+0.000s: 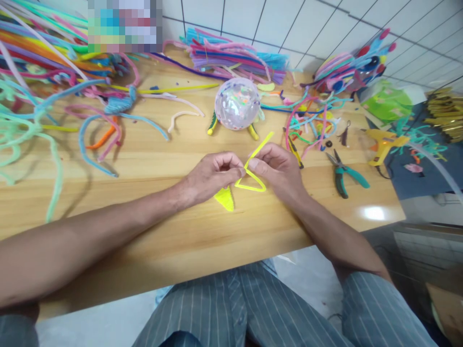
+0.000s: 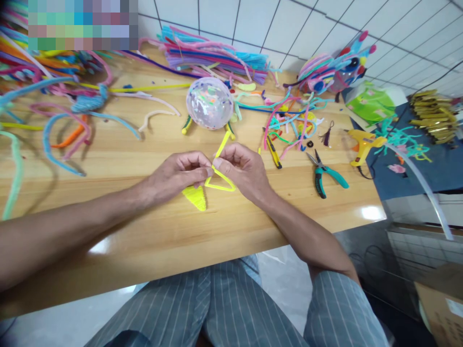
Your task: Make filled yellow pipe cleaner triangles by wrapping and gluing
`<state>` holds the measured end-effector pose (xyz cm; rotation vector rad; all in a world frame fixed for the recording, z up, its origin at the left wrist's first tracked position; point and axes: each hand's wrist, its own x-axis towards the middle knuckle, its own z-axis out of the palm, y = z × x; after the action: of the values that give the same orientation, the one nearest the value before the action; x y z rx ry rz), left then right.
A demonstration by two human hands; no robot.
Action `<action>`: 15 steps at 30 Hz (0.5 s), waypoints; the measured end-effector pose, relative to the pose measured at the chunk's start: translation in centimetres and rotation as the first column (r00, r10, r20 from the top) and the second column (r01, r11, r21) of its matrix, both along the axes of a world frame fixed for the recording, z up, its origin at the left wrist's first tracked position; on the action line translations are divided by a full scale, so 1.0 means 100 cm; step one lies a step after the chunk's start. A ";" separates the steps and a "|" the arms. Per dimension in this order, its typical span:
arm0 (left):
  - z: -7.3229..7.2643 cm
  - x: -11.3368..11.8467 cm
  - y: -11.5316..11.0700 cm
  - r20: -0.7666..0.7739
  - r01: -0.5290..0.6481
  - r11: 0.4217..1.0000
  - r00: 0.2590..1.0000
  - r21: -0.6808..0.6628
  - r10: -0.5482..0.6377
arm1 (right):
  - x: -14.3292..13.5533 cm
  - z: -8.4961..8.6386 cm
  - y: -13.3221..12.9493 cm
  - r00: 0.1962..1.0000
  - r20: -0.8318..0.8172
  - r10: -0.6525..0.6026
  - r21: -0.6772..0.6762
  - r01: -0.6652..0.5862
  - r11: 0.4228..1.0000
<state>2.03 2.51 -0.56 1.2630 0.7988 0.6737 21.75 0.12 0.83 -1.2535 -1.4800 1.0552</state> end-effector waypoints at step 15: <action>-0.004 0.002 -0.004 0.027 -0.180 0.984 0.983 0.000 0.180 | 0.001 -0.006 -0.009 0.932 0.354 -0.084 0.504 -0.115 0.856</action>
<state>2.28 2.10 -0.93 1.1906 0.8971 0.8363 21.80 -0.76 0.25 -1.0707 -1.9004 0.3782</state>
